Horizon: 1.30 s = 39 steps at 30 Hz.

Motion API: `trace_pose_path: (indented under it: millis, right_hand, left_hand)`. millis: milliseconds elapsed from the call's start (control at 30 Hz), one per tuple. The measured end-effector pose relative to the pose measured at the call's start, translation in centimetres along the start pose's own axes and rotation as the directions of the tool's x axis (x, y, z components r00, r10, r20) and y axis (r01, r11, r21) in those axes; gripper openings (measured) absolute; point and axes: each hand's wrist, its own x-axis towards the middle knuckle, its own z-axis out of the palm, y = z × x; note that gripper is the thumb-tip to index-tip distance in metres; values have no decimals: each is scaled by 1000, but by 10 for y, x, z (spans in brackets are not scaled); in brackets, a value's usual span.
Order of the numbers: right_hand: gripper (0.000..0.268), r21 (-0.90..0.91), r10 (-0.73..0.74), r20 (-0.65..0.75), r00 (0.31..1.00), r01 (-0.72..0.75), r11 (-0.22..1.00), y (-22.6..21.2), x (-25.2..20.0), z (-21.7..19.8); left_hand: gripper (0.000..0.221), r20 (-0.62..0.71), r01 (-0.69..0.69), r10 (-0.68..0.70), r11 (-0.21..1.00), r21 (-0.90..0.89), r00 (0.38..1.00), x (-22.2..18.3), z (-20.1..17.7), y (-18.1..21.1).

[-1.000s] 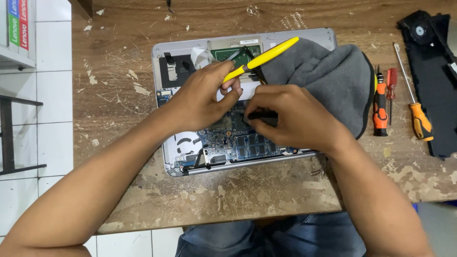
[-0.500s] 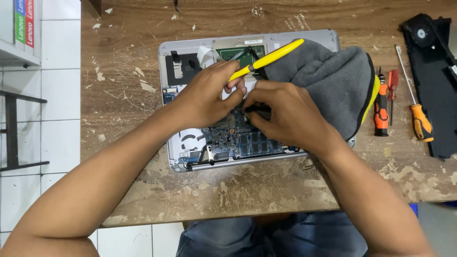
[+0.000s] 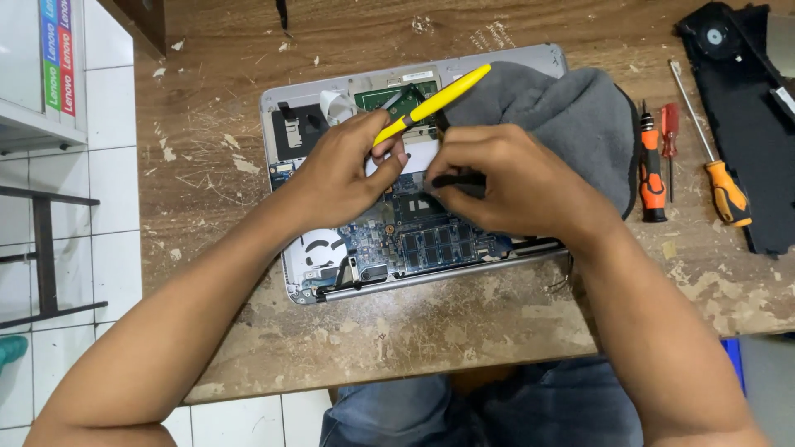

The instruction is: Reassembling internal components of a laptop, specifically connecting ribbon cables to the motherboard using hands and a small tool.

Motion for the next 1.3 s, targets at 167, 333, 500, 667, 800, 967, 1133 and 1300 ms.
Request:
trace_pose_path:
  millis: [167,333,500,667,800,967,1133,1300]
  right_hand:
    - [16,-166,68,102,992,-50,985,3,0,4]
    - [15,-325,44,137,990,3,946,3,4,17]
    - [12,-332,10,115,993,29,943,0,8,25]
    - [12,-341,-31,87,996,59,938,-2,5,28]
    - [13,-329,-89,42,995,98,939,4,0,30]
    - [13,-290,-82,-45,996,66,955,7,-5,18]
    - [14,-256,-68,-49,996,53,965,8,-10,7]
    - [20,-211,30,109,994,-6,978,5,-7,7]
  left_hand:
    - [18,-3,-9,9,1000,14,1000,-1,1,-2]
    - [18,-33,-30,31,998,47,999,2,-1,1]
    - [19,-23,-35,36,999,40,999,3,-1,3]
    - [19,-20,-34,35,998,55,999,2,1,1]
    - [21,-10,-2,2,999,34,1000,0,2,3]
    - [21,-7,1,-1,999,39,1000,2,2,1]
    - [23,-14,-12,13,1000,24,1000,1,4,-2]
    - [21,1,4,-4,1000,18,1000,1,1,4]
